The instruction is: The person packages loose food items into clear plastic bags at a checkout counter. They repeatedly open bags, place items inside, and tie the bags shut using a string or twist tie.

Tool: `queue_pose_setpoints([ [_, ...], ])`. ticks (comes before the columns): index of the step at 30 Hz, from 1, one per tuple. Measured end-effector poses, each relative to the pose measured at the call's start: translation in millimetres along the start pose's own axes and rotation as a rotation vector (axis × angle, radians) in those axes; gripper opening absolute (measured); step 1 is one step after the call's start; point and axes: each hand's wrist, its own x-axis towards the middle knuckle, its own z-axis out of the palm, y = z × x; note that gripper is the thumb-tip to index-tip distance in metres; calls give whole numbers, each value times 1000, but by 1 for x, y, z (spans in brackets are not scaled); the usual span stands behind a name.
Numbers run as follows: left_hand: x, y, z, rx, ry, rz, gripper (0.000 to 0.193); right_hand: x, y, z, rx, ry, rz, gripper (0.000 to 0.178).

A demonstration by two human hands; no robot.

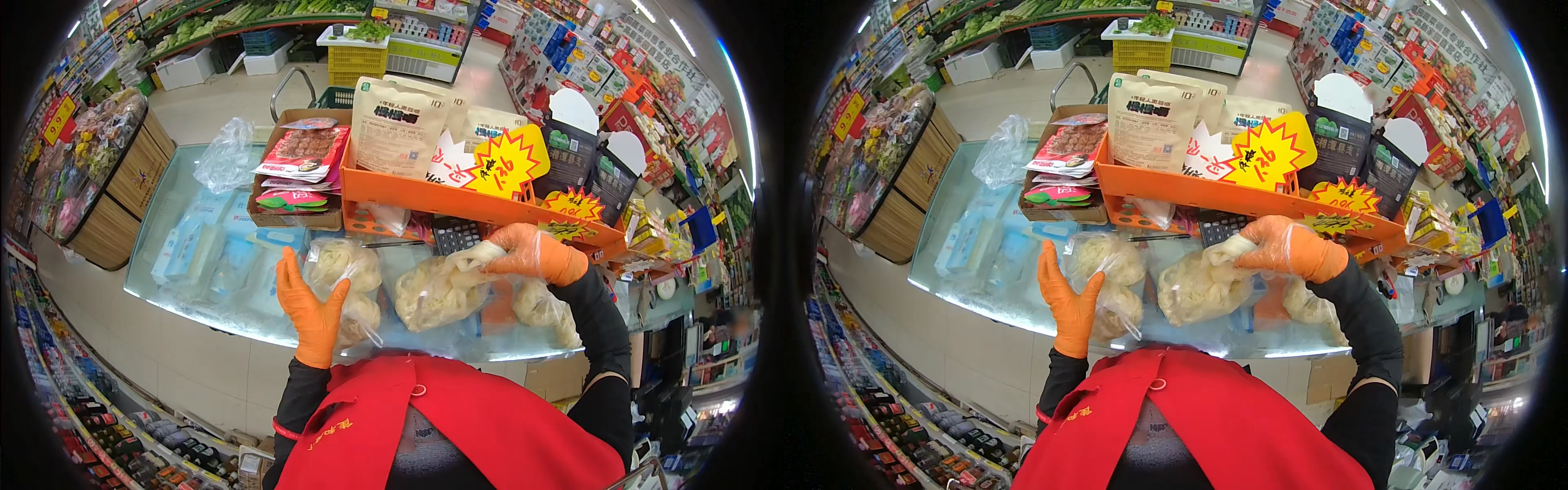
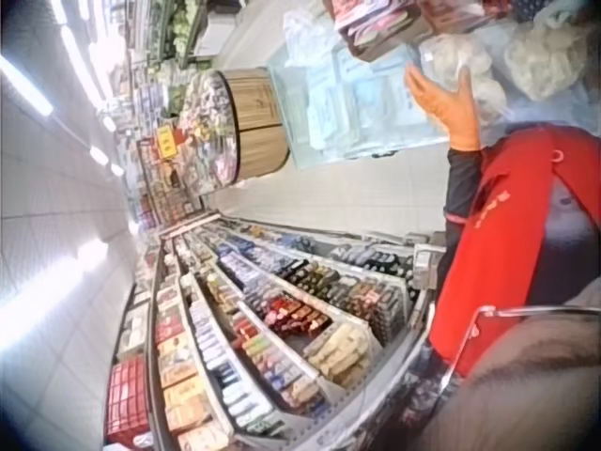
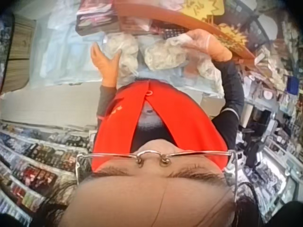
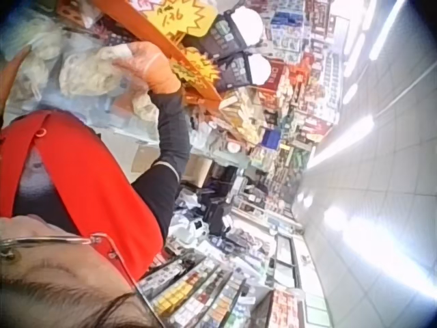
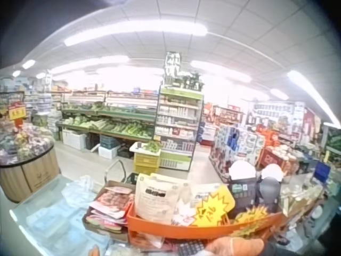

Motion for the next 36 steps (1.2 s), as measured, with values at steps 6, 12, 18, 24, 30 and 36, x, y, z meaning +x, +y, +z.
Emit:
queue_pose_setpoints([
  [6,6,-23,4,-10,-72,-66,25,-18,-19,-19,-94,199,-286,24],
  [12,28,27,-35,-710,-208,-672,20,-32,-31,-33,-101,268,-419,19],
  [18,40,25,-47,-810,-318,-654,37,-24,-59,-38,-75,256,-531,19],
  [24,20,-16,-16,234,-421,-197,103,9,-116,-39,-98,255,-695,19],
  [30,26,-27,-20,-114,-334,-157,80,59,-160,-7,-67,107,-801,24],
  [36,56,-7,-64,-464,-578,-514,70,136,-152,57,-207,1,-801,28],
])
